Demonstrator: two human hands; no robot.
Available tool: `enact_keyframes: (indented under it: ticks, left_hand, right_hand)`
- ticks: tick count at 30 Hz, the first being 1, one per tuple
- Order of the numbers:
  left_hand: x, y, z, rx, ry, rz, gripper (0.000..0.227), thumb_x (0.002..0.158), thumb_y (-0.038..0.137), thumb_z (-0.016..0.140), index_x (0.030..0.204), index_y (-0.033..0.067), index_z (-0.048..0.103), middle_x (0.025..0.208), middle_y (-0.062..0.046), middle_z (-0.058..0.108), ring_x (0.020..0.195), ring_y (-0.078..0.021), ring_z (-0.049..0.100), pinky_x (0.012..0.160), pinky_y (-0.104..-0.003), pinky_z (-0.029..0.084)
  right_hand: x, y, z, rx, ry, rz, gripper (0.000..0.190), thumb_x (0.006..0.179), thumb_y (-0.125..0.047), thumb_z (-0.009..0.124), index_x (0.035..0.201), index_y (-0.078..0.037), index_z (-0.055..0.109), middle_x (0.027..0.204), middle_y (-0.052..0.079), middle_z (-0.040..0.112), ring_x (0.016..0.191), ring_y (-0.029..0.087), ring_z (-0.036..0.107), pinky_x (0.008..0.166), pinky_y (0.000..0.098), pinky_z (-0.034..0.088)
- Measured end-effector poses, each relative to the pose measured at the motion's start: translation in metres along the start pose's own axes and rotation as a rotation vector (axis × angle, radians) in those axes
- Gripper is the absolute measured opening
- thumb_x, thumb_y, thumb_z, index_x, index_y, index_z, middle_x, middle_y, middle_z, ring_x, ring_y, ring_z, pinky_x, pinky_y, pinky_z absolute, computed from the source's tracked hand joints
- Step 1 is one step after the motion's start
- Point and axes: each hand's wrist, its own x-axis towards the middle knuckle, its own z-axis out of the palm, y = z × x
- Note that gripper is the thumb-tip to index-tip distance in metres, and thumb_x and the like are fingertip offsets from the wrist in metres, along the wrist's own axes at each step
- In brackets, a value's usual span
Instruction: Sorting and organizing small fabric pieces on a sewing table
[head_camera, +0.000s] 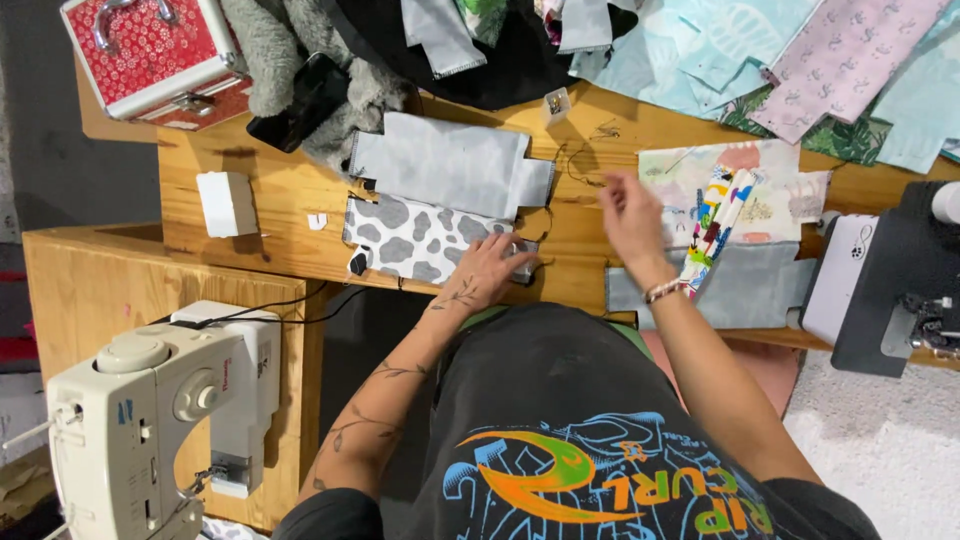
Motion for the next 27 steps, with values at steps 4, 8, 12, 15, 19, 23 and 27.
enact_keyframes:
  ticks: [4,8,12,15,19,23,27]
  left_hand:
    - [-0.02,-0.003,-0.021,0.085,-0.062,0.088,0.048,0.076,0.023,0.078,0.122,0.0298,0.066,0.139,-0.007,0.048,0.137,-0.0299,0.042,0.111,-0.057,0.038]
    - [-0.022,-0.023,-0.009,0.036,-0.042,0.141,0.046,0.079,0.021,0.075,0.124,0.0245,0.066,0.139,-0.008,0.051,0.133,-0.0297,0.05,0.101,-0.048,0.051]
    - [-0.017,-0.022,-0.02,-0.085,0.043,-0.007,0.012,0.089,0.03,0.064,0.1,0.0275,0.07,0.1,0.002,0.069,0.095,-0.0225,0.069,0.074,-0.041,0.061]
    - [-0.014,-0.013,-0.065,-0.139,0.149,-0.151,0.008,0.092,0.033,0.064,0.099,0.0308,0.066,0.086,0.006,0.071,0.083,-0.0202,0.073,0.069,-0.038,0.06]
    - [-0.012,-0.039,-0.05,-0.081,0.08,0.018,0.031,0.069,0.021,0.082,0.098,0.0225,0.069,0.1,0.003,0.07,0.104,-0.0209,0.068,0.085,-0.036,0.06]
    - [-0.03,-0.038,-0.019,0.046,-0.078,0.058,0.065,0.066,0.037,0.089,0.127,0.0287,0.067,0.135,-0.003,0.059,0.131,-0.0289,0.052,0.106,-0.043,0.051]
    - [-0.05,-0.041,-0.009,0.029,-0.149,0.151,0.101,0.073,0.035,0.086,0.158,0.0185,0.032,0.167,-0.014,0.021,0.153,-0.0349,0.02,0.123,-0.053,0.025]
  right_hand:
    - [-0.043,0.04,0.031,-0.301,-0.054,-0.206,0.014,0.094,-0.021,0.074,0.107,-0.017,0.071,0.09,0.002,0.066,0.091,0.023,0.07,0.08,0.0335,0.058]
    - [-0.049,0.025,0.021,-0.226,-0.036,-0.158,0.013,0.094,-0.016,0.075,0.105,-0.011,0.07,0.092,0.006,0.063,0.084,0.026,0.07,0.071,0.0346,0.06]
    - [-0.052,0.008,0.007,-0.062,-0.028,-0.058,0.012,0.095,-0.016,0.076,0.105,-0.01,0.074,0.09,0.007,0.063,0.081,0.025,0.07,0.067,0.0311,0.06]
    - [-0.057,-0.016,-0.003,-0.03,-0.002,-0.058,0.011,0.093,-0.019,0.078,0.103,-0.016,0.075,0.087,0.002,0.064,0.079,0.02,0.07,0.066,0.028,0.059]
    - [-0.067,-0.022,0.011,-0.147,-0.26,0.191,0.018,0.084,-0.035,0.079,0.095,-0.021,0.077,0.079,0.002,0.075,0.079,0.022,0.074,0.072,0.0351,0.059]
    - [-0.077,-0.075,0.036,-0.139,-0.676,0.386,0.054,0.09,-0.056,0.064,0.079,-0.006,0.078,0.067,0.012,0.076,0.081,0.03,0.076,0.083,0.0425,0.059]
    - [-0.077,-0.064,0.074,0.702,-0.573,0.871,0.043,0.095,-0.028,0.071,0.112,0.009,0.058,0.099,0.029,0.073,0.082,0.027,0.075,0.071,0.035,0.063]
